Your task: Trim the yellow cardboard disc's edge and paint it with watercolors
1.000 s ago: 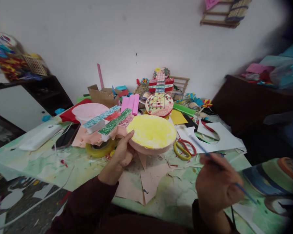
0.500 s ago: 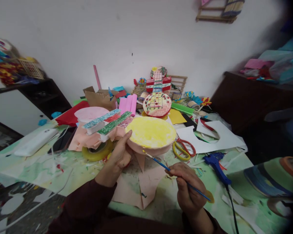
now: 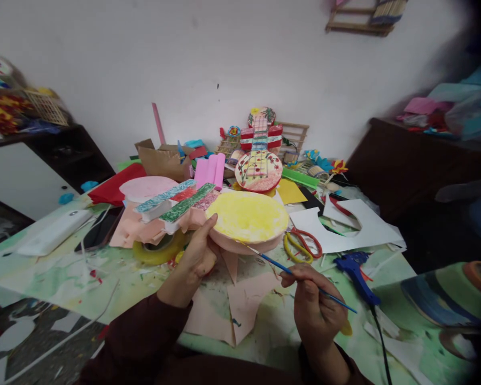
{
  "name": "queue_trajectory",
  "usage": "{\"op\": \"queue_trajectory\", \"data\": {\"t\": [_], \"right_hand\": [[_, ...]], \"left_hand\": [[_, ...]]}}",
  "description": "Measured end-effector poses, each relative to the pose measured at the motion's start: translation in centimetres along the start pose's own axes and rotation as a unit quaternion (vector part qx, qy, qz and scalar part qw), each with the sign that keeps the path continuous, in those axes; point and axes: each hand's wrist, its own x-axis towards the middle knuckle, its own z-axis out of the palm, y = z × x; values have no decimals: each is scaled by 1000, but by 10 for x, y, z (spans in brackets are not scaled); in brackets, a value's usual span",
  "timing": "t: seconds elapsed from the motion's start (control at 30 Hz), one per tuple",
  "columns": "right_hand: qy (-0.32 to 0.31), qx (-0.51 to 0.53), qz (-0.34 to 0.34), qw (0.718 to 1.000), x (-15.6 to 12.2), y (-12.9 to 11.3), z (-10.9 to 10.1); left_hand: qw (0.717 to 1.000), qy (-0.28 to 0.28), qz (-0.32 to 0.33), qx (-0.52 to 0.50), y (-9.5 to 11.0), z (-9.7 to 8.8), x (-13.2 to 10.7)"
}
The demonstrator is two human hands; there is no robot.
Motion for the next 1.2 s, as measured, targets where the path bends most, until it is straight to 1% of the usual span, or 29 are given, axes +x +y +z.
{"op": "queue_trajectory", "data": {"t": [0.13, 0.3, 0.4, 0.53, 0.73, 0.87, 1.0, 1.07, 1.2], "right_hand": [[-7, -6, 11, 1000, 1, -2, 6], [40, -84, 23, 995, 0, 2, 6], [58, -89, 32, 994, -2, 3, 6], [38, -63, 41, 996, 0, 0, 9], [55, -79, 33, 995, 4, -5, 11], [31, -77, 31, 996, 3, -6, 11], [58, -110, 33, 992, 2, -5, 9], [69, -104, 37, 992, 2, -7, 10], [38, -86, 34, 995, 4, -10, 14]], "left_hand": [[1000, 0, 9, -11, -2, 1, -1], [1000, -14, 19, -11, -2, -2, 0], [1000, -7, 27, -12, -3, -3, 1], [999, -3, 33, -16, -4, -3, 0], [999, -10, 53, -10, -4, -2, -2], [998, -5, 58, -7, -5, -3, -2], [997, -1, 76, -10, -6, -2, -1], [996, -9, 88, -13, -7, -3, -2], [996, -20, 89, -6, -8, -4, -3]]}}
